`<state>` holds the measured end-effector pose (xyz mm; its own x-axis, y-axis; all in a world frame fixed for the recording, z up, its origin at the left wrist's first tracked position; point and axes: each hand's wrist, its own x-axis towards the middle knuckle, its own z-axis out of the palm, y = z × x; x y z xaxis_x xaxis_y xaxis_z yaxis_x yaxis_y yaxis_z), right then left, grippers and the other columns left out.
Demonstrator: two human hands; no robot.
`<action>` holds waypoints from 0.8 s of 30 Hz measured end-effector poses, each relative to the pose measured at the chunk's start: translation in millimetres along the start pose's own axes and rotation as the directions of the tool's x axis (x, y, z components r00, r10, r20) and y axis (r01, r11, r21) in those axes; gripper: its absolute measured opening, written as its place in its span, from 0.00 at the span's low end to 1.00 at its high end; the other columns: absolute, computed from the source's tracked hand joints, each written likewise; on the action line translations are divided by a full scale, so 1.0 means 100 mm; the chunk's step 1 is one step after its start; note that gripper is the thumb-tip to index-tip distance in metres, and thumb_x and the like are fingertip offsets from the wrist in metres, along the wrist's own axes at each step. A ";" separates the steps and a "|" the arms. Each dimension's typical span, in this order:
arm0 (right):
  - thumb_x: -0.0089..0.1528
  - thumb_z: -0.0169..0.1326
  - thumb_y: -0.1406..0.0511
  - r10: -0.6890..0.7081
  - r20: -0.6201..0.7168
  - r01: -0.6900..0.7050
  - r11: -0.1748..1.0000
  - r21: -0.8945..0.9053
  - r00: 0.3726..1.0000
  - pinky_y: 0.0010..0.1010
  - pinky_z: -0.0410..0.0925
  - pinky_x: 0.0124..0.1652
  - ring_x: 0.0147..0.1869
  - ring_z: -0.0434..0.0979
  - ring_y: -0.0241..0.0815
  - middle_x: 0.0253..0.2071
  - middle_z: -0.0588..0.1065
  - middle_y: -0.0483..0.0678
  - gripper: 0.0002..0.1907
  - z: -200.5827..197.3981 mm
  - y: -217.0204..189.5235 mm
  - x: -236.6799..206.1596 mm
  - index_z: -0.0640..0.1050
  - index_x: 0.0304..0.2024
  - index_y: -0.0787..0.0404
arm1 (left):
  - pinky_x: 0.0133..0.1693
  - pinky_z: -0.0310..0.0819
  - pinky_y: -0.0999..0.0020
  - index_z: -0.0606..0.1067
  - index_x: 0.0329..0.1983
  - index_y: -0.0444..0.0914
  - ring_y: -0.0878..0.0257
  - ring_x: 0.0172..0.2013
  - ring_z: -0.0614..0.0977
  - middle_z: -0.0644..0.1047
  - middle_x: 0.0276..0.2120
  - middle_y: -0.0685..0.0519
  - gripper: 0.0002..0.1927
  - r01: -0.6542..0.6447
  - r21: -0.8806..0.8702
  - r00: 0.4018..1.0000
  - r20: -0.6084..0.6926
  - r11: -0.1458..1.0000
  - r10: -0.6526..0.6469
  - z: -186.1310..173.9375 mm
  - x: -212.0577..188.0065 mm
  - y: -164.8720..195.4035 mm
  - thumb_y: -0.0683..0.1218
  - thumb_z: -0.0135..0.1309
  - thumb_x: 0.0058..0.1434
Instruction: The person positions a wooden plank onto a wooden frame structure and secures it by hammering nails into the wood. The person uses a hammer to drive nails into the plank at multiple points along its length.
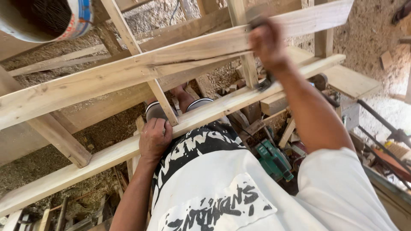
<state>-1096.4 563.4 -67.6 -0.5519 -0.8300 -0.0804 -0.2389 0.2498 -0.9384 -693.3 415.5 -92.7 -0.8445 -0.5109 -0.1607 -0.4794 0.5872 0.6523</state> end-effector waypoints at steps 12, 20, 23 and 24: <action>0.72 0.48 0.48 -0.387 -0.231 0.392 0.920 -0.025 0.893 0.26 0.65 0.22 0.21 0.73 0.35 0.24 0.72 0.49 0.22 -0.62 -0.28 -0.89 0.69 0.43 0.61 | 0.38 0.75 0.50 0.74 0.31 0.34 0.44 0.33 0.79 0.76 0.31 0.42 0.07 0.014 -0.013 0.996 0.093 1.000 -0.013 0.03 0.01 0.00 0.43 0.54 0.62; 0.68 0.51 0.44 -0.492 -0.110 0.484 0.871 -0.088 0.864 0.27 0.68 0.23 0.25 0.73 0.37 0.27 0.73 0.52 0.26 -0.10 -0.51 -1.08 0.69 0.40 0.61 | 0.37 0.76 0.51 0.75 0.30 0.35 0.45 0.33 0.80 0.77 0.30 0.43 0.07 0.020 -0.026 0.995 0.094 0.999 -0.017 0.04 0.02 -0.05 0.43 0.55 0.62; 0.66 0.51 0.42 -0.484 -0.132 0.469 0.874 -0.129 0.865 0.30 0.67 0.24 0.25 0.72 0.41 0.26 0.72 0.52 0.31 0.01 -0.55 -1.11 0.67 0.39 0.64 | 0.37 0.75 0.51 0.74 0.30 0.35 0.44 0.33 0.79 0.76 0.30 0.43 0.07 0.007 -0.039 0.997 0.072 0.999 -0.004 0.03 0.02 -0.07 0.43 0.55 0.61; 0.66 0.51 0.41 -0.494 -0.148 0.475 0.868 -0.144 0.857 0.32 0.67 0.25 0.25 0.73 0.42 0.26 0.72 0.53 0.32 0.04 -0.55 -1.13 0.67 0.38 0.65 | 0.38 0.75 0.51 0.74 0.30 0.35 0.44 0.33 0.79 0.76 0.30 0.43 0.06 -0.006 -0.049 0.998 0.064 0.999 0.010 0.03 0.03 -0.08 0.42 0.55 0.62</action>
<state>-1017.3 641.2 -7.9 -0.4733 -0.7608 0.4440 -0.5849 -0.1055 -0.8042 -692.2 411.1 -100.2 -0.8626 -0.4639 -0.2016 -0.4615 0.5587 0.6891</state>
